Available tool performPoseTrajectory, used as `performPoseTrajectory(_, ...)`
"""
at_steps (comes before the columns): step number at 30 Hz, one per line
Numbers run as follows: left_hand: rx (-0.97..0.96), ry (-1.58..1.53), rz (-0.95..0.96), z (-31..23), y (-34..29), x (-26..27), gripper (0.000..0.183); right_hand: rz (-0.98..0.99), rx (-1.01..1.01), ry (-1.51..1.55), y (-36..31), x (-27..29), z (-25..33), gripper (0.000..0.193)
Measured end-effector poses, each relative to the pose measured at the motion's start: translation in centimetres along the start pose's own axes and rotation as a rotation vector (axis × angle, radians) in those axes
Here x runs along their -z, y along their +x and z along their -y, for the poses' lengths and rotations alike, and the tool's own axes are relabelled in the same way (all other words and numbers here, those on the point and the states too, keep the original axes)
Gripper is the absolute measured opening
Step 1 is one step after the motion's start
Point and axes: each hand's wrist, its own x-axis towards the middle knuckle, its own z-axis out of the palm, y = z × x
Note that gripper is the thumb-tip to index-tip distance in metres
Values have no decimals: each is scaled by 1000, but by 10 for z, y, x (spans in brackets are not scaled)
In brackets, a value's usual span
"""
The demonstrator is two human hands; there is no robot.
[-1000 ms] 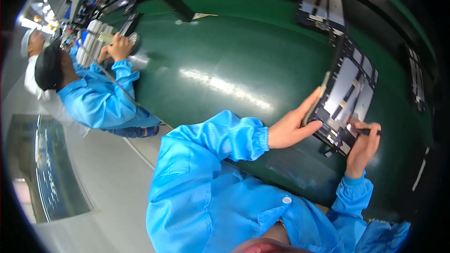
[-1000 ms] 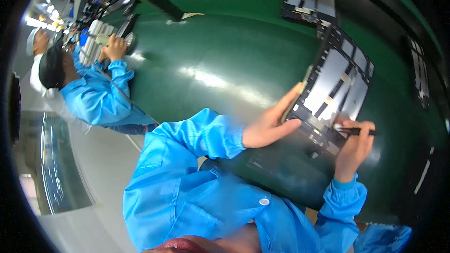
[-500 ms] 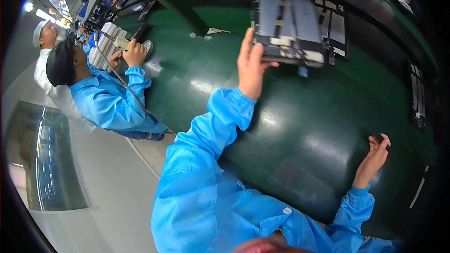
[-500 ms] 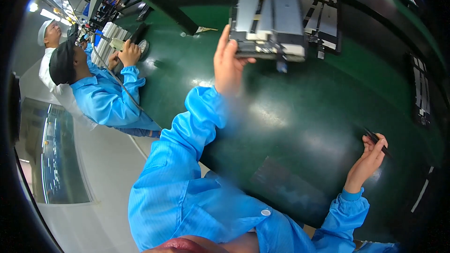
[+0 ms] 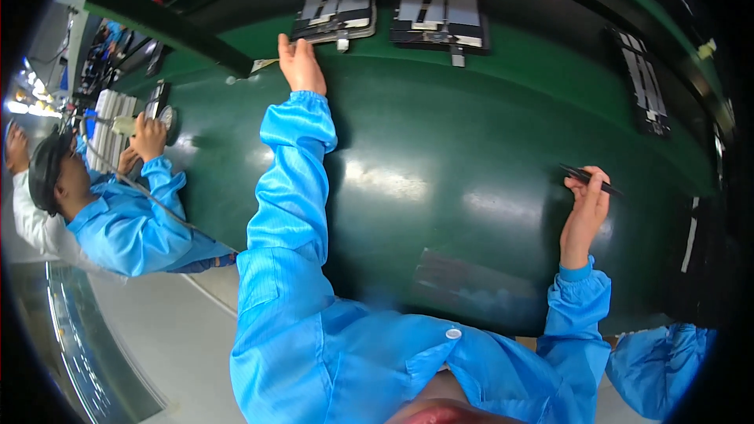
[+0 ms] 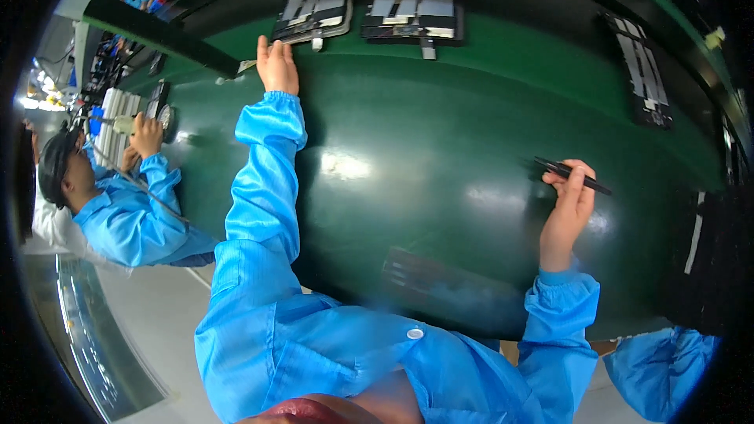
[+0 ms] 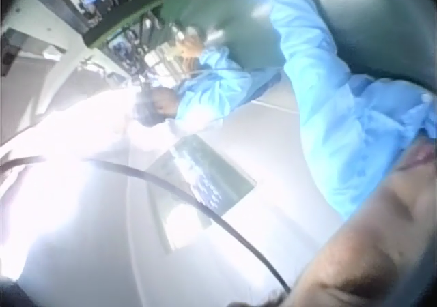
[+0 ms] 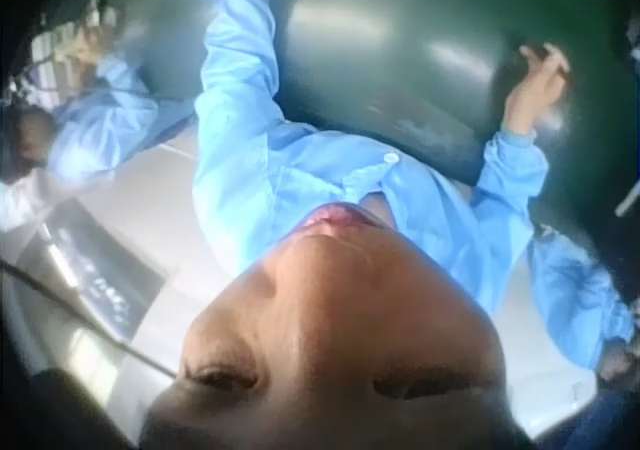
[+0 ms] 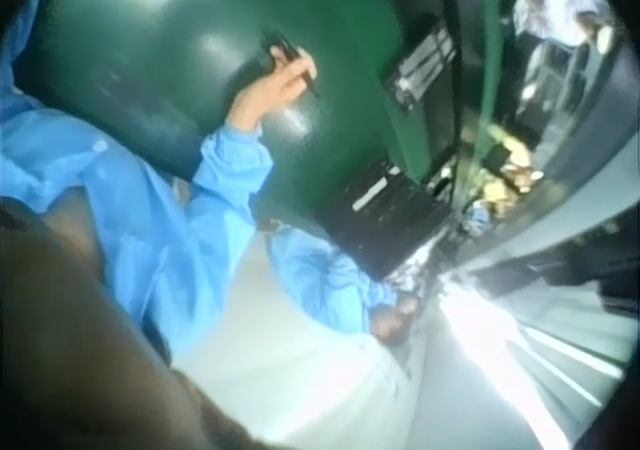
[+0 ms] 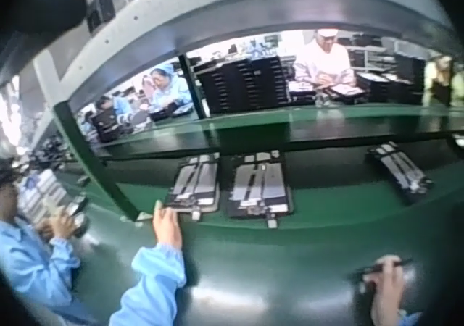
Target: The person assembles internal components of electronic tablet devices by manipulating internal cables and screen assemblies with tweezers.
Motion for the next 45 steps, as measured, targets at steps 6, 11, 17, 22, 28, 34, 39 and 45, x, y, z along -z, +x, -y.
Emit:
performPoseTrajectory(6, -926, 920, 40, 2, -39, -50, 48, 21, 4, -44, -2, 6, 4, 38)
performPoseTrajectory(11, -722, 856, 453, 12, -80, -96, 34, 39, 7, -86, 0, 8, 7, 41)
performPoseTrajectory(17, -528, 1093, 313, 63, -25, -97, 56, 103, -19, -72, 1, -1, 16, 40)
performPoseTrajectory(22, -260, 1030, 474, 48, -9, -91, 52, 157, -6, -46, 2, 0, 13, 41)
performPoseTrajectory(28, -202, 911, 389, 59, -11, -87, 47, 166, -7, 6, 0, -3, 17, 40)
performPoseTrajectory(34, -38, 542, 382, 59, -32, -102, 45, 176, -3, 35, 2, 1, 11, 40)
performPoseTrajectory(39, 83, 409, 380, 56, -31, -101, 50, 175, -8, 38, 0, -2, 10, 40)
performPoseTrajectory(45, 381, 175, 286, 34, -59, -128, 49, 166, -13, 40, -2, 0, 10, 39)
